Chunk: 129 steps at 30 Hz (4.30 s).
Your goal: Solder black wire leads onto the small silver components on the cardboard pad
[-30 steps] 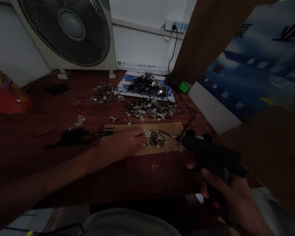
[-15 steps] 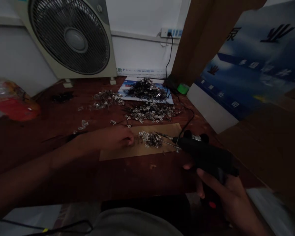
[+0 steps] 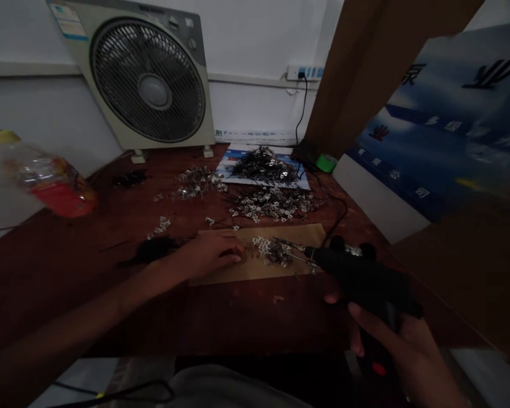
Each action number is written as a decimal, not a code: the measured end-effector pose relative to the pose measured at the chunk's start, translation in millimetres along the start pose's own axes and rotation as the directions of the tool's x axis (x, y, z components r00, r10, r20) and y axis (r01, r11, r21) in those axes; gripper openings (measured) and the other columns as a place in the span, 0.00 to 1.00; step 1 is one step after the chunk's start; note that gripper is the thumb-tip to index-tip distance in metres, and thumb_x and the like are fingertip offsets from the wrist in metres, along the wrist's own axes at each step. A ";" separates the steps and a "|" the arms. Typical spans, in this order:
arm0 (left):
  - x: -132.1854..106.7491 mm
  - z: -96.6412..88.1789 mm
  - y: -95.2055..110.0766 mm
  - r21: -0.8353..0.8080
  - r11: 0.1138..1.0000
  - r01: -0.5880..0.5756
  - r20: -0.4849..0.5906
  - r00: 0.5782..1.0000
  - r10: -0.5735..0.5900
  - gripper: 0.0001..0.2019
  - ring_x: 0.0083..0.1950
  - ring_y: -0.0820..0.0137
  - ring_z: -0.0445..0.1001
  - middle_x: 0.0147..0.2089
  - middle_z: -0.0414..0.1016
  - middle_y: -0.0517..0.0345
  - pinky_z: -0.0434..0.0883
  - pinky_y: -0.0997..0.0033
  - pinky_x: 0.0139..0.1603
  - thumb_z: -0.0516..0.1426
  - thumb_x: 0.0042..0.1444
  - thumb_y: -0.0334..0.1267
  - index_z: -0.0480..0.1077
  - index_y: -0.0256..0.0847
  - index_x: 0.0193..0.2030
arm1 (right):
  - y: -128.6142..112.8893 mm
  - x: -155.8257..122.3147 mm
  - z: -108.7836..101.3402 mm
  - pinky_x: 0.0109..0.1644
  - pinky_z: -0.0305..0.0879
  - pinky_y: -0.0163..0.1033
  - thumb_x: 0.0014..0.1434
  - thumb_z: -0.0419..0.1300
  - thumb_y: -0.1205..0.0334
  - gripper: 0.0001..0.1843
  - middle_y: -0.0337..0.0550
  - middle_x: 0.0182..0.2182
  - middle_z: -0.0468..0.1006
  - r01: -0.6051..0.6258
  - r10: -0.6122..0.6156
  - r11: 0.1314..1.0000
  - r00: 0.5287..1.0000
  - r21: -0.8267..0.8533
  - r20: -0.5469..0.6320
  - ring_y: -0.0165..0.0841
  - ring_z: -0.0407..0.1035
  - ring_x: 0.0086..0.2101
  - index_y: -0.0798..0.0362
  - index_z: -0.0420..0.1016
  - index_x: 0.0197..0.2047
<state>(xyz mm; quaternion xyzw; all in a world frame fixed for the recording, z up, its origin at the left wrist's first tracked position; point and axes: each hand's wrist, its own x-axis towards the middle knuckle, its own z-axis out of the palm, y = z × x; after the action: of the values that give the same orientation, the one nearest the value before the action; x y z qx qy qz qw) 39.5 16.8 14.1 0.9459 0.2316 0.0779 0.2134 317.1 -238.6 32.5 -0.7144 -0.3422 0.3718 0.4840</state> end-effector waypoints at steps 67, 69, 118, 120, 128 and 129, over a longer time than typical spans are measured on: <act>-43.2 23.9 -25.3 0.452 0.883 -0.128 -0.278 0.920 0.276 0.15 0.47 0.63 0.79 0.47 0.81 0.51 0.74 0.64 0.47 0.49 0.77 0.36 0.77 0.40 0.46 | -27.2 -20.2 66.9 0.21 0.56 0.29 0.57 0.68 0.26 0.34 0.37 0.18 0.72 -0.082 0.092 0.954 0.996 -0.290 0.020 0.27 0.62 0.19 0.53 0.82 0.42; -43.6 24.7 -26.2 0.431 0.894 -0.124 -0.288 0.920 0.267 0.13 0.47 0.63 0.79 0.48 0.81 0.51 0.74 0.64 0.48 0.51 0.76 0.36 0.78 0.40 0.47 | -29.6 -18.5 64.6 0.21 0.57 0.31 0.58 0.68 0.26 0.34 0.38 0.17 0.73 -0.066 0.082 0.947 0.996 -0.315 0.037 0.28 0.64 0.19 0.52 0.82 0.39; -45.9 27.8 -0.1 0.435 0.897 -0.085 -0.374 0.888 0.266 0.08 0.44 0.64 0.81 0.44 0.83 0.55 0.75 0.65 0.43 0.55 0.72 0.33 0.74 0.42 0.41 | -46.8 -9.7 57.9 0.23 0.61 0.31 0.63 0.64 0.42 0.20 0.34 0.18 0.76 -0.043 0.096 0.908 0.990 -0.417 0.108 0.28 0.67 0.19 0.49 0.84 0.43; -46.2 27.8 0.9 0.430 0.899 -0.079 -0.378 0.889 0.259 0.09 0.45 0.63 0.82 0.45 0.83 0.54 0.75 0.64 0.44 0.54 0.73 0.33 0.75 0.41 0.42 | -47.5 -9.7 58.2 0.23 0.61 0.31 0.63 0.64 0.42 0.19 0.34 0.18 0.75 -0.047 0.099 0.915 0.989 -0.400 0.110 0.29 0.67 0.19 0.49 0.83 0.42; -46.9 24.1 2.4 0.414 0.909 -0.051 -0.305 0.933 0.191 0.11 0.46 0.65 0.81 0.48 0.83 0.52 0.74 0.65 0.44 0.53 0.73 0.33 0.76 0.39 0.42 | -47.1 -9.9 57.8 0.25 0.65 0.32 0.65 0.65 0.41 0.20 0.35 0.18 0.76 -0.040 0.090 0.936 0.988 -0.350 0.128 0.30 0.71 0.22 0.50 0.83 0.43; -47.1 24.4 2.0 0.414 0.909 -0.050 -0.304 0.934 0.190 0.11 0.46 0.64 0.80 0.49 0.83 0.52 0.74 0.65 0.44 0.53 0.73 0.33 0.76 0.39 0.42 | -47.4 -9.8 57.6 0.25 0.66 0.32 0.65 0.66 0.40 0.20 0.35 0.18 0.75 -0.037 0.086 0.938 0.988 -0.344 0.129 0.30 0.71 0.22 0.50 0.83 0.42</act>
<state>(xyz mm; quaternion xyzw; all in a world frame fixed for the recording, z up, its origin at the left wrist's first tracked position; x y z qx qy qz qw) 4.9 -16.0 -9.2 0.9545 0.2161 0.2030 -0.0321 256.4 -207.6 64.7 -0.7695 -0.4122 0.3718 0.3157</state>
